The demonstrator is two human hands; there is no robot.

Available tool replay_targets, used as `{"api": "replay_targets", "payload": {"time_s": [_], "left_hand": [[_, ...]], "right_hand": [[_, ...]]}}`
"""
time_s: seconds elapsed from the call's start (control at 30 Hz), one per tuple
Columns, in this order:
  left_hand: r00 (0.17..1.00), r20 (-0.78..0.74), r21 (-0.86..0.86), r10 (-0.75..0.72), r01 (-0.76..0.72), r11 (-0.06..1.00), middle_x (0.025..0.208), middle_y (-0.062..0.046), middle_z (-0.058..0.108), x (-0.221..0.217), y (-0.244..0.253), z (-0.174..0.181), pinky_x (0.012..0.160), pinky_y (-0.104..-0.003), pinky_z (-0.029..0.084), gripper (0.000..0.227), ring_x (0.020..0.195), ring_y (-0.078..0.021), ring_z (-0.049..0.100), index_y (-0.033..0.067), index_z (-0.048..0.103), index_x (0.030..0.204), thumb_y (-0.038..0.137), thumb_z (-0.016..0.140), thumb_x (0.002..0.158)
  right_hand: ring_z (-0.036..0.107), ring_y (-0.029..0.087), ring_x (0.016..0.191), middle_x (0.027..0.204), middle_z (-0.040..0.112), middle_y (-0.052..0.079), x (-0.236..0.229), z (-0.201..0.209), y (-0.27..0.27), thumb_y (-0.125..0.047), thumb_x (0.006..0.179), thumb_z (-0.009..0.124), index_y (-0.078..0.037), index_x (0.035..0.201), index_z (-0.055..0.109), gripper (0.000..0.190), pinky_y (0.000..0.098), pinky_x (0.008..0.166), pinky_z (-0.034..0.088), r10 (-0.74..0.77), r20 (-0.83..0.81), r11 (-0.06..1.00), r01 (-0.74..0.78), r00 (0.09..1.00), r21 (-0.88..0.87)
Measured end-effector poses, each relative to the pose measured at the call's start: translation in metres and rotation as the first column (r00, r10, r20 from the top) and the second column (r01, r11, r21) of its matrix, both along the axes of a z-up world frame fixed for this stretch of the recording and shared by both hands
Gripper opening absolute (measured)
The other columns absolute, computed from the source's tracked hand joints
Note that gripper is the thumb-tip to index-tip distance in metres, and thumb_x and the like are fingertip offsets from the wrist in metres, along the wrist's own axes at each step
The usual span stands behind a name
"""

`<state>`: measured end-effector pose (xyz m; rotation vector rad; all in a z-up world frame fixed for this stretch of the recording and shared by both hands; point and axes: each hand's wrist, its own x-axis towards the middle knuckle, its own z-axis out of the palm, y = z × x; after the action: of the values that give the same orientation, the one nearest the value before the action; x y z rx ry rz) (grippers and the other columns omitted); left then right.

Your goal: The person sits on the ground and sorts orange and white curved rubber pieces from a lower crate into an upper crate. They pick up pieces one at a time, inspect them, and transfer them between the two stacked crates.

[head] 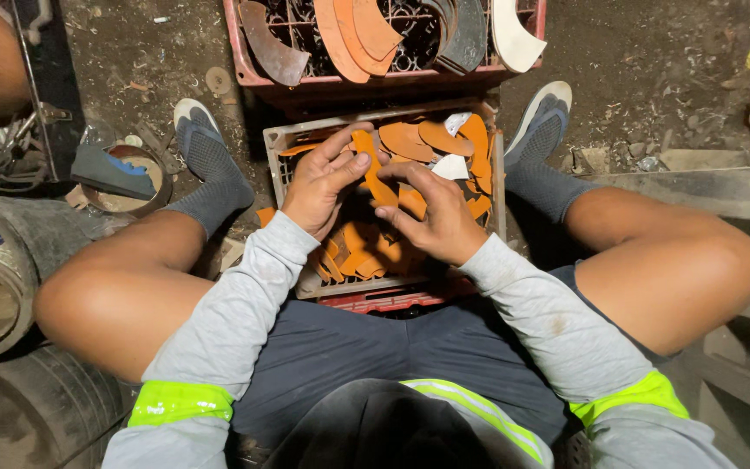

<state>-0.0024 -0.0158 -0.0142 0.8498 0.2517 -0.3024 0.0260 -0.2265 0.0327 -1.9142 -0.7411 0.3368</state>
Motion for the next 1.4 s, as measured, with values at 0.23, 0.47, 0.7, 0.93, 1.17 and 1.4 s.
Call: {"api": "replay_targets", "payload": {"time_s": [0.23,0.47,0.7,0.93,1.17,1.4], "left_hand": [[0.991,0.108,0.231,-0.084,0.057,0.971,0.13,-0.01,0.067,0.004,0.002,0.019,0.102,-0.03,0.051,0.059,0.119,-0.0161,0.064,0.0071,0.041,0.153,0.016,0.066,0.1],[0.993,0.081,0.405,-0.091,0.051,0.913,0.117,-0.012,0.073,0.0,0.005,0.003,0.101,-0.031,0.057,0.045,0.112,-0.0178,0.07,-0.0036,0.055,0.142,0.016,0.064,0.103],[0.981,0.017,0.465,-0.194,0.164,0.87,0.114,-0.01,0.074,-0.003,0.0,-0.014,0.095,-0.027,0.057,0.036,0.105,-0.0143,0.071,-0.0042,0.061,0.132,0.013,0.064,0.1],[0.972,-0.045,0.562,-0.232,0.216,0.798,0.113,-0.008,0.073,-0.006,-0.003,-0.011,0.086,-0.026,0.058,0.036,0.099,-0.0128,0.07,-0.0007,0.064,0.13,0.016,0.067,0.099],[0.965,0.027,0.699,-0.26,0.168,0.695,0.107,-0.009,0.074,-0.003,0.005,0.001,0.082,-0.028,0.056,0.032,0.092,-0.0127,0.068,0.0006,0.07,0.125,0.017,0.07,0.098],[0.955,0.117,0.954,-0.274,-0.031,0.299,0.108,-0.02,0.075,0.001,0.031,0.014,0.085,-0.038,0.057,0.037,0.097,-0.0285,0.073,-0.0011,0.07,0.122,0.025,0.071,0.095]], "right_hand": [[0.072,0.031,0.114,0.124,0.071,0.015,0.014,0.013,-0.012,-0.012,0.089,0.08,-0.002,0.126,0.064,0.041,0.037,0.098,0.055,-0.09,0.111,0.995,0.095,0.99,-0.042],[0.073,0.03,0.113,0.116,0.069,0.016,0.111,0.029,-0.092,0.0,0.101,0.08,0.002,0.126,0.061,0.031,0.0372,0.101,0.058,-0.227,0.534,0.921,0.358,0.815,-0.154],[0.066,0.035,0.103,0.111,0.067,0.017,0.145,-0.014,-0.095,0.003,0.09,0.081,0.0,0.117,0.062,0.033,0.0426,0.091,0.052,-0.164,0.545,0.893,0.358,0.822,-0.272],[0.062,0.036,0.107,0.113,0.066,0.016,0.152,-0.034,-0.091,0.0,0.09,0.082,-0.001,0.116,0.062,0.033,0.0446,0.095,0.05,-0.122,0.58,0.895,0.342,0.806,-0.287],[0.061,0.042,0.104,0.112,0.062,0.026,0.144,-0.009,-0.077,-0.003,0.082,0.084,0.005,0.119,0.058,0.046,0.0456,0.092,0.049,-0.106,0.679,0.949,0.279,0.727,-0.15],[0.07,0.031,0.099,0.108,0.069,0.018,0.096,0.021,-0.098,0.002,0.102,0.07,-0.002,0.114,0.065,0.013,0.0378,0.092,0.055,-0.276,0.517,0.919,0.379,0.81,-0.103]]}}
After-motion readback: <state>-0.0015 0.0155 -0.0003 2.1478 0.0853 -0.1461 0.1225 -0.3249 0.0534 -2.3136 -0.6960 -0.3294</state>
